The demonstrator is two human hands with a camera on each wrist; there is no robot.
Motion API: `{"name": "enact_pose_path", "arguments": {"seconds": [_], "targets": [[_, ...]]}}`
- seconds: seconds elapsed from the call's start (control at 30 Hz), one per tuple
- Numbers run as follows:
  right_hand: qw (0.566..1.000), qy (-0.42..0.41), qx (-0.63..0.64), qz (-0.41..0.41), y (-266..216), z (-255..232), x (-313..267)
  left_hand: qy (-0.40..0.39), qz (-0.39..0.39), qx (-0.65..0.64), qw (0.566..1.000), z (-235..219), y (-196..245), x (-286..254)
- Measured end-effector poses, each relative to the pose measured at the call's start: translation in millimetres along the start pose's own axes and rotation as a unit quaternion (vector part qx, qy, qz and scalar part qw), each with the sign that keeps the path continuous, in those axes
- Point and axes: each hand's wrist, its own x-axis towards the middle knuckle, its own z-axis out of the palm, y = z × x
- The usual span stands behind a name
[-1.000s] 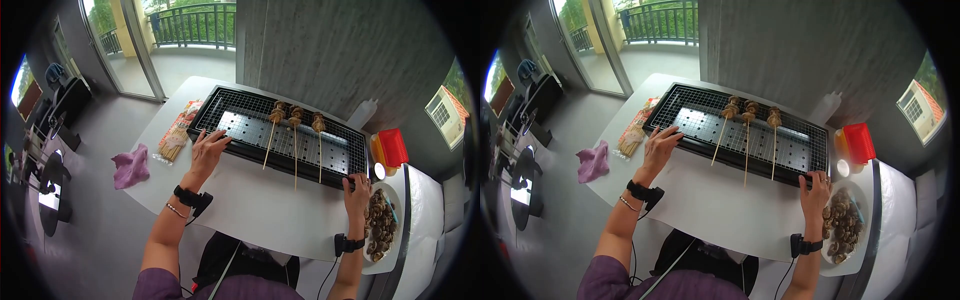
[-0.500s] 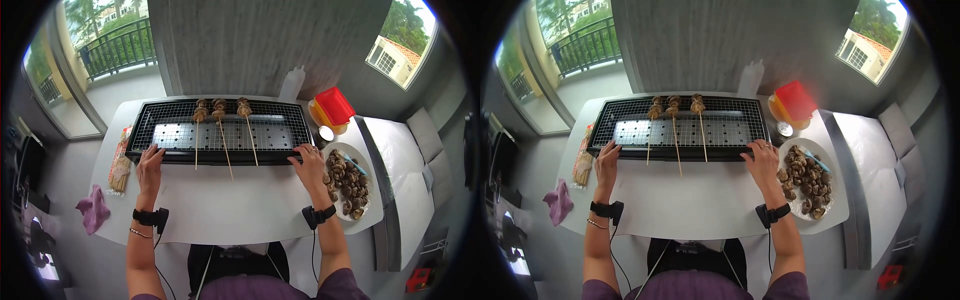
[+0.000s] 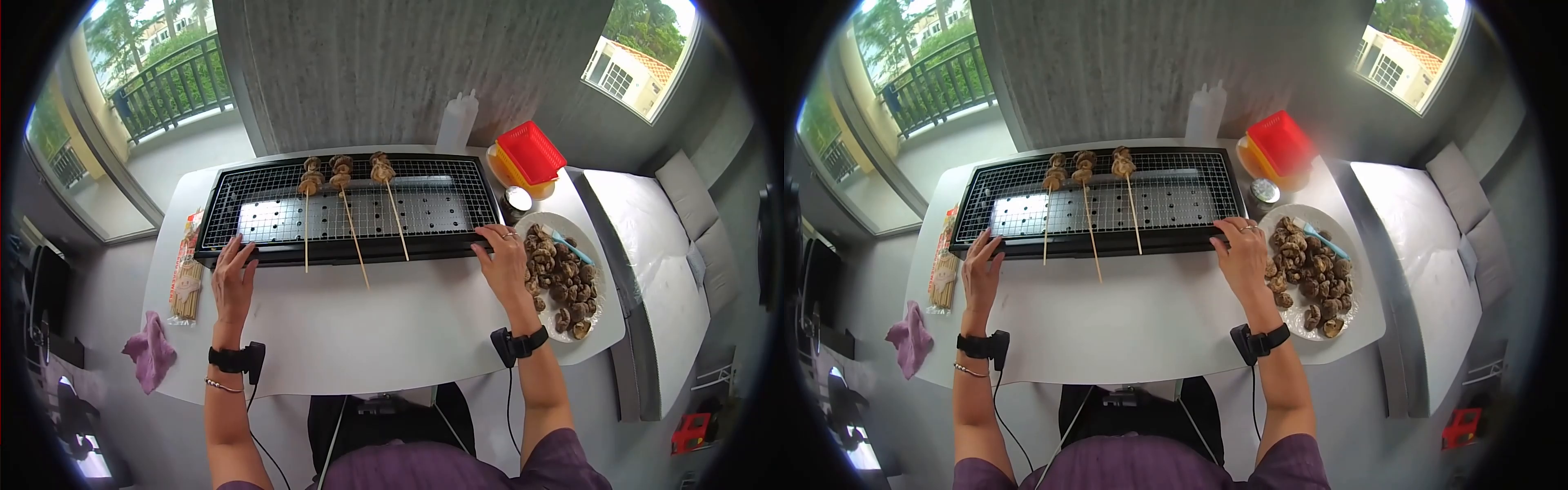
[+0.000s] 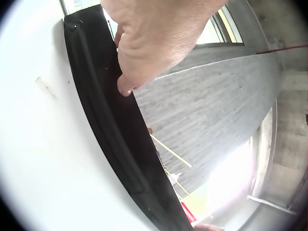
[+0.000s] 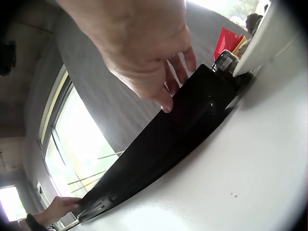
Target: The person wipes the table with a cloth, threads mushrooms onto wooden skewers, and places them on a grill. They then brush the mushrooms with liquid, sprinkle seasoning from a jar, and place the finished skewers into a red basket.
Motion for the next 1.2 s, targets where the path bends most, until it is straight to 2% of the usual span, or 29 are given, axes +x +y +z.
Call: {"name": "enact_pose_path", "arguments": {"seconds": [0.23,0.33,0.4,0.6,0.7,0.73,0.8,0.87,0.9,0.93,0.97,1.0,1.03,1.07,1.1,1.17,1.2], "targets": [[0.997,0.000,0.037,0.062,15,-20,-15,0.007,-0.003,0.005,1.000,-4,3,0],[0.999,-0.006,0.006,0.047,14,-24,-17,-0.003,0.021,0.009,1.000,-2,4,0],[0.999,-0.036,-0.014,0.002,11,-22,-14,-0.005,0.026,0.017,0.999,2,6,0],[0.996,-0.073,-0.056,0.020,4,-18,-9,-0.005,0.030,0.024,0.999,4,10,1],[0.996,-0.076,-0.038,0.023,3,-17,-9,0.000,0.032,0.007,0.999,-1,16,1],[0.998,-0.044,-0.035,0.004,-5,-22,-6,0.014,0.039,0.009,0.999,-2,17,1],[0.999,-0.042,0.022,0.017,-18,-25,-4,0.032,0.043,0.014,0.998,-5,22,1],[0.986,-0.009,0.152,0.070,-36,-16,-3,0.086,0.038,-0.078,0.992,-6,34,1],[0.986,-0.010,0.154,0.070,-47,-11,-2,0.087,0.037,-0.076,0.993,-2,41,-1],[0.953,-0.092,0.247,0.152,-57,-6,0,0.056,-0.034,-0.178,0.982,5,48,-5],[0.898,-0.171,0.334,0.229,-65,-1,3,0.025,-0.104,-0.277,0.955,10,57,-6],[0.898,-0.171,0.336,0.229,-73,7,7,0.026,-0.104,-0.275,0.955,11,67,-5],[0.846,-0.211,0.395,0.289,-79,17,12,-0.064,-0.217,-0.389,0.893,10,78,-2],[0.785,-0.250,0.449,0.346,-83,25,14,-0.150,-0.323,-0.488,0.797,10,86,0],[0.786,-0.251,0.449,0.343,-84,33,15,-0.147,-0.323,-0.487,0.798,12,90,2],[0.697,-0.251,0.554,0.379,-90,43,17,-0.164,-0.373,-0.569,0.714,16,93,6],[0.689,-0.233,0.560,0.397,-95,45,16,-0.160,-0.348,-0.598,0.704,21,91,6]]}}
